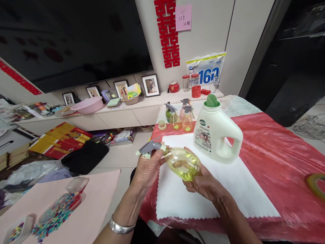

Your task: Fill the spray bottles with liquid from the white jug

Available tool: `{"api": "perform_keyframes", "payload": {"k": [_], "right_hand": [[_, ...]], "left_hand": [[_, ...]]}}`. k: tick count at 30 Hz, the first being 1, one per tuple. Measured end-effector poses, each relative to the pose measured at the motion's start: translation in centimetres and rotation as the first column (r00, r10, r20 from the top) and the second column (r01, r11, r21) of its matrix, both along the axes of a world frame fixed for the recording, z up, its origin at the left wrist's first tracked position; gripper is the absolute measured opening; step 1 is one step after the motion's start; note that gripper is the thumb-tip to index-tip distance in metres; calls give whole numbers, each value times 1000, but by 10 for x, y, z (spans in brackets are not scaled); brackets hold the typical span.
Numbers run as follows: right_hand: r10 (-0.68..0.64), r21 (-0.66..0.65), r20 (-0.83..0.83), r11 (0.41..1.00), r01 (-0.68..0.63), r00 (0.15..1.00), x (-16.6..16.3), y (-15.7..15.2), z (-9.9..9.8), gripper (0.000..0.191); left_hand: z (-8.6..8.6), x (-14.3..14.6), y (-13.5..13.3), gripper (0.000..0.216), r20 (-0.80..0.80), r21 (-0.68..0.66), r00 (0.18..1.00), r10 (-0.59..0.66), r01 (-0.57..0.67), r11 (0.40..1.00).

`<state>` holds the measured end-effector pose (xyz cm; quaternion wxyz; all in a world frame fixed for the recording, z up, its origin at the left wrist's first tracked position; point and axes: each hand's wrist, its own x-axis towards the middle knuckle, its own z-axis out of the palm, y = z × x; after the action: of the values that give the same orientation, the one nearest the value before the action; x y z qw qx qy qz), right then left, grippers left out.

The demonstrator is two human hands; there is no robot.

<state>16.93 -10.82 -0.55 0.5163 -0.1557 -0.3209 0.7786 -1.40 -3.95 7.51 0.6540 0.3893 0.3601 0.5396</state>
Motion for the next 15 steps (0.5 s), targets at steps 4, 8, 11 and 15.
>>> {"api": "perform_keyframes", "payload": {"k": [4, 8, 11, 15], "right_hand": [[-110, 88, 152, 991, 98, 982, -1, 5, -4, 119], [-270, 183, 344, 959, 218, 899, 4, 5, -5, 114], [-407, 289, 457, 909, 302, 791, 7, -1, -1, 114], [-479, 375, 477, 869, 322, 737, 6, -2, -3, 98]], "left_hand": [[-1, -2, 1, 44, 5, -33, 1000, -2, 2, 999], [-8, -3, 1, 44, 27, -74, 1000, 1, 1, 997], [-13, -3, 1, 40, 39, -84, 999, -1, 4, 996], [-16, -1, 1, 40, 39, -67, 999, 20, -18, 998]]}}
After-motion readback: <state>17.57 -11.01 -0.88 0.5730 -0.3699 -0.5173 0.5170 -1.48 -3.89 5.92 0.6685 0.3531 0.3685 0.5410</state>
